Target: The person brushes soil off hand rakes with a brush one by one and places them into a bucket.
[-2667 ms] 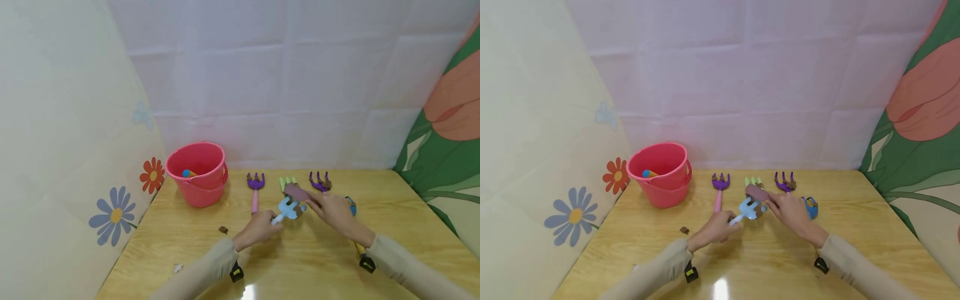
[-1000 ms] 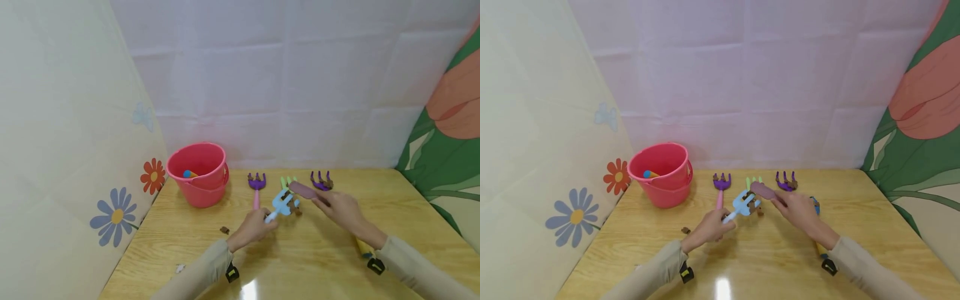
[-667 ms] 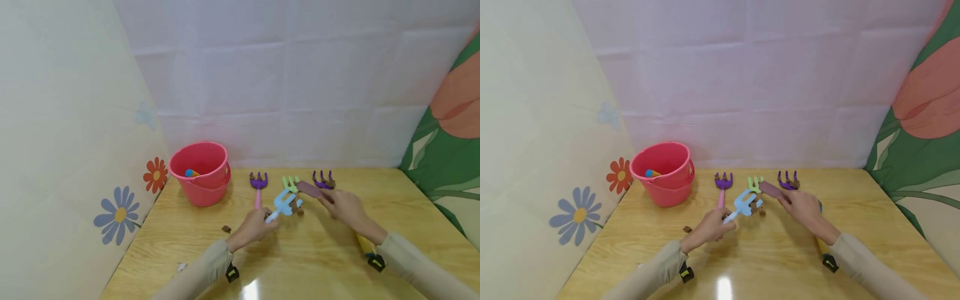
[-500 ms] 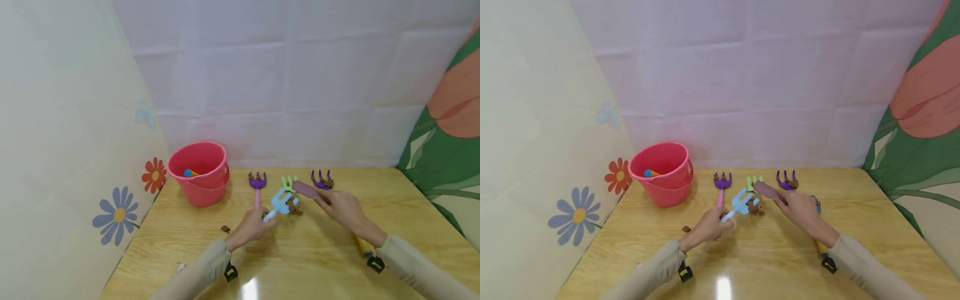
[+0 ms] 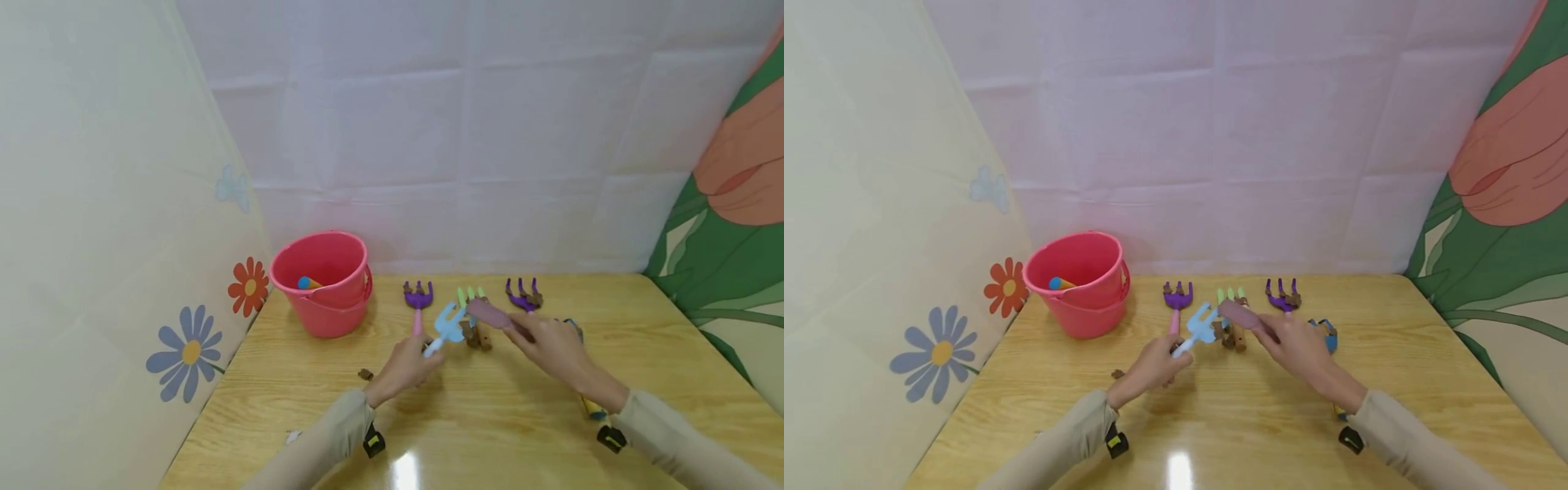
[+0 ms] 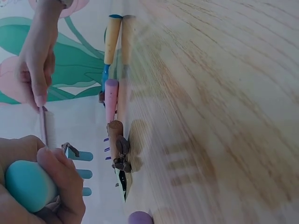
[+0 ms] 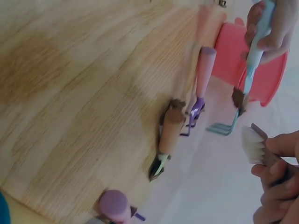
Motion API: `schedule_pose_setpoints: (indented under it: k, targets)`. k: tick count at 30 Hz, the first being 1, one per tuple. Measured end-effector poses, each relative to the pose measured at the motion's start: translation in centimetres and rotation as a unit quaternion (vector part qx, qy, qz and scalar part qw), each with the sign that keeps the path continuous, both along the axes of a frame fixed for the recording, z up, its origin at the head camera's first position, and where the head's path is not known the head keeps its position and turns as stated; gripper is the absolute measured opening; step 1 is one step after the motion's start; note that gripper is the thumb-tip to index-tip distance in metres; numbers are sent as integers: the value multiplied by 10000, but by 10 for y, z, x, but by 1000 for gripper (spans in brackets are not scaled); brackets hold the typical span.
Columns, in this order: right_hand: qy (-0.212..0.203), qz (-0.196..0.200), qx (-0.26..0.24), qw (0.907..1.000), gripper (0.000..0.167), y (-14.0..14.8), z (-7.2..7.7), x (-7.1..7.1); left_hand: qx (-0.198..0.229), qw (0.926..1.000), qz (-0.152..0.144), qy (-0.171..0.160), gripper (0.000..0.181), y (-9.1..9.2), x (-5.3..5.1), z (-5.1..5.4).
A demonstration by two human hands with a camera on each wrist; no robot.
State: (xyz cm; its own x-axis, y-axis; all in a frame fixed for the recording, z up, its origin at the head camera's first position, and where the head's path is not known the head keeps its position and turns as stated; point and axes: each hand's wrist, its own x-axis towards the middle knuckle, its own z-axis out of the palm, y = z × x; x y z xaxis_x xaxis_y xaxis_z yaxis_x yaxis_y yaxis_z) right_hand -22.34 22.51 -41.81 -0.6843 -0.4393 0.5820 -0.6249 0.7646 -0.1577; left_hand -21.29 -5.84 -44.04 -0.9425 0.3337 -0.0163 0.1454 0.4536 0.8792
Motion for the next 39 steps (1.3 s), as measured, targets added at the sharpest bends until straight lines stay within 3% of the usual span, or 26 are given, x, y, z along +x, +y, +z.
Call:
schedule_pose_setpoints:
  k: [4,7,11,18,26,33,39]
  targets:
    - [83,331,-88,9994,24,-11,1,14,-56,9999,71,103,23,-2,-1,-1]
    - [67,446,-79,9990,24,-14,0,17,-89,9997,142,172,28,-2,-2,0]
    - [11,276,-8,9996,21,-8,-1,9,-119,9993,200,282,27,-1,-4,1]
    - [483,-313,260,9980,22,5,-1,0,-275,9984,358,341,13,-5,-5,-6]
    - [238,500,20,9985,25,-10,2,7,-238,9987,259,362,19,-5,-6,-5]
    - [414,-303,215,9985,22,5,-5,-3,-171,9991,188,334,19,-5,-5,-2]
    - [-186,436,-35,9989,24,-3,-6,3,-171,9993,226,231,17,-7,-4,-4]
